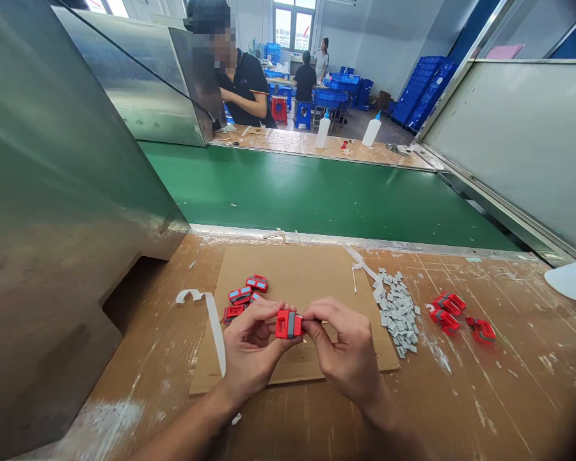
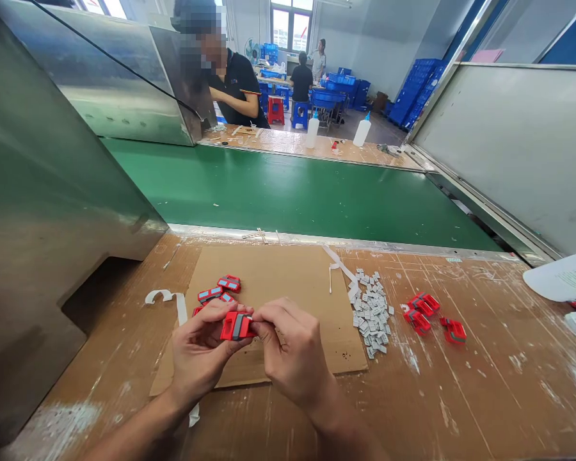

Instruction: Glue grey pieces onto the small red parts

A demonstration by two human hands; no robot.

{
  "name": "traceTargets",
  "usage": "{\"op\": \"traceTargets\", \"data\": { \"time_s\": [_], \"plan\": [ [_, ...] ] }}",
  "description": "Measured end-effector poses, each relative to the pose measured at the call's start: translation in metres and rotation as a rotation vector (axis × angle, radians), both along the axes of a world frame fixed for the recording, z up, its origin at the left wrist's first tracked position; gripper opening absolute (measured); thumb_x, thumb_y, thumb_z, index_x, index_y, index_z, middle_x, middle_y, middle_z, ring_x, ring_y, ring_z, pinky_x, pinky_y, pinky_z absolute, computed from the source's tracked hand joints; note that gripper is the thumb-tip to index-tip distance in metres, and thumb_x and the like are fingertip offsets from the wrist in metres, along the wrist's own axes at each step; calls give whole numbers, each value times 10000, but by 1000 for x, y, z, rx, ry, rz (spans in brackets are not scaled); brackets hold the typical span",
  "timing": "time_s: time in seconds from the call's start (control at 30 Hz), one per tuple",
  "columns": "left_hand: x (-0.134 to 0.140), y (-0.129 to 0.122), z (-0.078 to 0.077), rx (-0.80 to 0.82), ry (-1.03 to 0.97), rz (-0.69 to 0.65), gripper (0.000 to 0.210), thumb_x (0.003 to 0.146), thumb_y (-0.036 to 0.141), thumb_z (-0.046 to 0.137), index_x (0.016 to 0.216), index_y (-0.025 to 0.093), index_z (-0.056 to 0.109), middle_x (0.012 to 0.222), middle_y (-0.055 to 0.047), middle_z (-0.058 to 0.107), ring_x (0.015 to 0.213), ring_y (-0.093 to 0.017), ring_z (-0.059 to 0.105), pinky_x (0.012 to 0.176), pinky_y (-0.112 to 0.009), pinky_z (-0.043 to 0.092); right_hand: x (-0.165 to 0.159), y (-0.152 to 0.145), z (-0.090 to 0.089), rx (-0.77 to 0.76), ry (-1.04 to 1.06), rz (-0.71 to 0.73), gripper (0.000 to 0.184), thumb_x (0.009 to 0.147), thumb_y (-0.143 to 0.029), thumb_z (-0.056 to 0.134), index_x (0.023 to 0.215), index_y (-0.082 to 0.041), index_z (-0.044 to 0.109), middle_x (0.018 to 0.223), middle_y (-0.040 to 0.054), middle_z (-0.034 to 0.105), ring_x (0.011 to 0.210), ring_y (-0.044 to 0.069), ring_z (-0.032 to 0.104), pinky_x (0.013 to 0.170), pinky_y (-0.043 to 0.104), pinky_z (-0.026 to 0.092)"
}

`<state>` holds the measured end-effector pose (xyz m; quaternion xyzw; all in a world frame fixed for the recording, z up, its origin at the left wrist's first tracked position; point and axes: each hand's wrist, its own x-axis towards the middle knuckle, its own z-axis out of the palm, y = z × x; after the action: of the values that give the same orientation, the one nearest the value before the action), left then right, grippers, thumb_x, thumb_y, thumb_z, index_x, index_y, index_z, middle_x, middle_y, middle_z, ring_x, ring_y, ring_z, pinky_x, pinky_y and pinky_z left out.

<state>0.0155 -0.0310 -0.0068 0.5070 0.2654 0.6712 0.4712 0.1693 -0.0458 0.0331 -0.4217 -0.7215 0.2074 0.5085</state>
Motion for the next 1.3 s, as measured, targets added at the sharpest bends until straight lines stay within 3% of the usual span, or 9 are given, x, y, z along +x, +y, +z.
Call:
{"op": "traceTargets", "data": {
  "time_s": [0.23,0.4,0.47,0.6,0.77,1.0,1.17,1.3],
  "plan": [
    [-6,3,2,107,78,-7,394,711,105,870,1072,224,766,946,-83,766,861,-206,754,726,-257,657,3,2,-3,13,-3,101,143,950,-68,516,937,-186,595,854,29,635,774,134,605,669,251,511],
    [-14,5,1,302,298,50,491,801,18,741,1239,237,699,1158,-105,749,1034,-212,734,921,-294,621,8,4,-5,165,-47,147,171,943,-41,554,1023,-183,605,879,43,639,816,153,594,692,278,529],
    [-15,5,0,330,326,14,509,823,64,745,1300,221,662,1238,-116,713,1108,-214,709,1000,-278,578,8,3,-6,207,-74,125,199,937,-18,546,1040,-178,605,884,53,634,804,160,574,682,294,517],
    [-14,3,1,279,237,-86,573,792,295,844,1324,210,647,1292,-135,678,1174,-242,676,1045,-267,540,3,2,-9,248,-99,108,209,918,13,540,1018,-162,599,870,68,625,783,169,548,672,309,498],
    [-11,0,3,163,190,-36,480,800,221,835,1258,234,693,1243,-119,705,1130,-232,699,983,-253,571,-9,0,-9,276,-61,37,232,912,22,534,1030,-165,604,867,66,642,779,165,577,666,294,516],
    [-9,1,0,152,-10,-116,381,834,232,804,1202,251,709,1179,-107,738,1126,-271,700,943,-332,610,-13,0,-16,374,-12,5,258,900,14,571,1067,-180,608,871,64,654,822,176,613,689,313,566],
    [-8,1,2,193,15,-158,363,853,208,778,1200,262,687,1221,-111,703,1181,-294,667,982,-417,594,-12,-1,-18,440,16,27,307,865,60,567,1067,-171,553,925,75,681,862,175,626,737,317,586],
    [-12,2,0,196,39,-123,369,837,201,793,1187,258,693,1178,-99,717,1162,-283,679,991,-395,588,-12,0,-16,371,27,42,230,885,32,531,978,-178,534,882,67,662,832,170,613,726,306,571]
  ]
}}
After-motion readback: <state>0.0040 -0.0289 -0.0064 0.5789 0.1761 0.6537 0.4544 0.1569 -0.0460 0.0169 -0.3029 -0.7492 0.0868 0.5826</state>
